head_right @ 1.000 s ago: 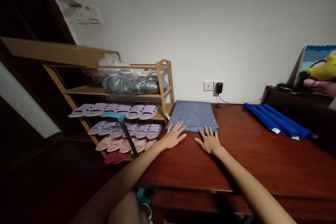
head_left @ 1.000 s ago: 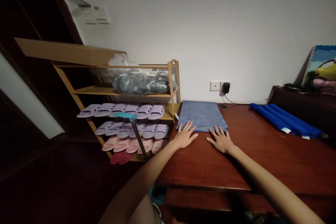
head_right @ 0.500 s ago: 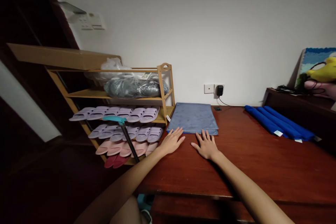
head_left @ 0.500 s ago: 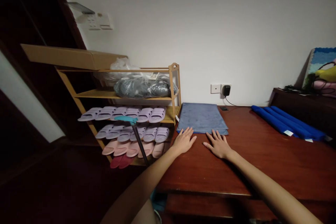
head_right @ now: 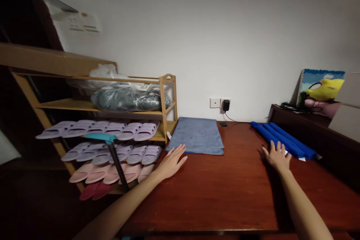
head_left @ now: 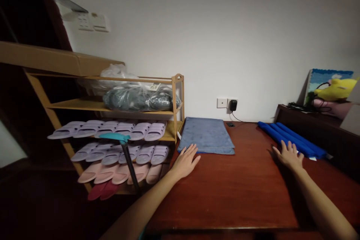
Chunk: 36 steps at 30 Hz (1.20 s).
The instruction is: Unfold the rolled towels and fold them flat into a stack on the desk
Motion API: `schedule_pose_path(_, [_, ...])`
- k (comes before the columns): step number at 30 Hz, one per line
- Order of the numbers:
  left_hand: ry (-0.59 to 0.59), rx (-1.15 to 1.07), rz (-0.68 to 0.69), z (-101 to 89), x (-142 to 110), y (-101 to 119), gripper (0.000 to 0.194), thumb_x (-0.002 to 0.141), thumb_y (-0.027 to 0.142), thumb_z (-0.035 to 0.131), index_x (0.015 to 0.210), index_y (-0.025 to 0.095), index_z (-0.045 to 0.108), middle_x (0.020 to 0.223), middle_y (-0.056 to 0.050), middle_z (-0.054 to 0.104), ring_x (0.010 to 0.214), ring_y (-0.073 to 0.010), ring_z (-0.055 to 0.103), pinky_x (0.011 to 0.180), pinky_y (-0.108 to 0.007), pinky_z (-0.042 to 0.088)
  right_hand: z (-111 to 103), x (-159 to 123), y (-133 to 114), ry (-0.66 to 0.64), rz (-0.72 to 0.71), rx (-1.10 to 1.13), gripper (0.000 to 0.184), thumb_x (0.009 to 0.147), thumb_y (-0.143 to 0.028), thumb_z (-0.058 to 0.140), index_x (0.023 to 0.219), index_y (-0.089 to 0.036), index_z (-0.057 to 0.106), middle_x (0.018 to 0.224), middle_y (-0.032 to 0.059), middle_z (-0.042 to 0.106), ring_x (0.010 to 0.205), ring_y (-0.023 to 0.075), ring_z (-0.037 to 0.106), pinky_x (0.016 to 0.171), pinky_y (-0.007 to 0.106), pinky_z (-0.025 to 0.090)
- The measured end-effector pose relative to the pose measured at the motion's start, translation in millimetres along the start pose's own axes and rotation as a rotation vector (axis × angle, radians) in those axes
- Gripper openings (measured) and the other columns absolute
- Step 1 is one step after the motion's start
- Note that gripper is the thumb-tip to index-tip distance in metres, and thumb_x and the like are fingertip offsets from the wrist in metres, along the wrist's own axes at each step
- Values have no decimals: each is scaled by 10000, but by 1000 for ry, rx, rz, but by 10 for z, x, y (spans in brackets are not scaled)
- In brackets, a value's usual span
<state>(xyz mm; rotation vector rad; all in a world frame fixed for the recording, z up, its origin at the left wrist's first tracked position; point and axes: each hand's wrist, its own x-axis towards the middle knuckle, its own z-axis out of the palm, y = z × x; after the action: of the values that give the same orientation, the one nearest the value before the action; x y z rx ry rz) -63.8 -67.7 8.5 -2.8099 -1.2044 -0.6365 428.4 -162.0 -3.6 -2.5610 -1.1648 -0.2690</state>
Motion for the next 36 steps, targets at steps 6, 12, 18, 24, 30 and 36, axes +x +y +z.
schedule_pose_path(6, [24,-17,-13,18,5,-21,471,967,442,302,1317,181,478,1454,-113,373,1367,-220,284,1092,-466,232,107,230,336,22,28,-37,768,848,-589,177,1482,-155,140,1521,130,168,1405,252,104,1061,567,151])
schedule_pose_path(12, [-3,-1,-19,-10,-9,-13,467,970,430,295,1305,168,488,1450,-122,377,1363,-214,295,1080,-463,252,168,287,350,-50,74,-47,792,834,-594,205,1468,-118,196,1445,170,334,1328,314,299,1018,592,214])
schedule_pose_path(18, [-28,21,-33,-15,24,-17,449,966,424,312,1277,174,516,1433,-127,404,1348,-222,327,1059,-464,284,31,125,199,-38,35,-107,672,843,-537,306,1297,-72,476,1308,194,460,1200,359,400,938,581,284])
schedule_pose_path(24, [-1,36,-5,-8,41,-9,431,966,402,321,1250,155,530,1426,-143,411,1335,-230,348,1057,-456,288,-277,-227,-23,-127,-223,-152,523,812,-556,424,959,-115,664,1126,183,554,1112,350,431,894,541,317])
schedule_pose_path(30, [33,34,21,-29,24,12,403,954,388,351,1228,165,546,1396,-138,453,1311,-243,378,1055,-456,295,-693,-1094,-381,-254,-471,-46,575,854,-642,317,811,-202,686,974,113,626,1019,304,512,865,467,359])
schedule_pose_path(36, [-3,-11,144,-218,-38,311,360,940,333,394,1205,165,569,1387,-129,464,1301,-248,383,1065,-451,289,-955,-1451,-454,-315,-617,426,524,879,-601,342,1285,-320,517,1344,37,491,1237,251,418,1028,443,280])
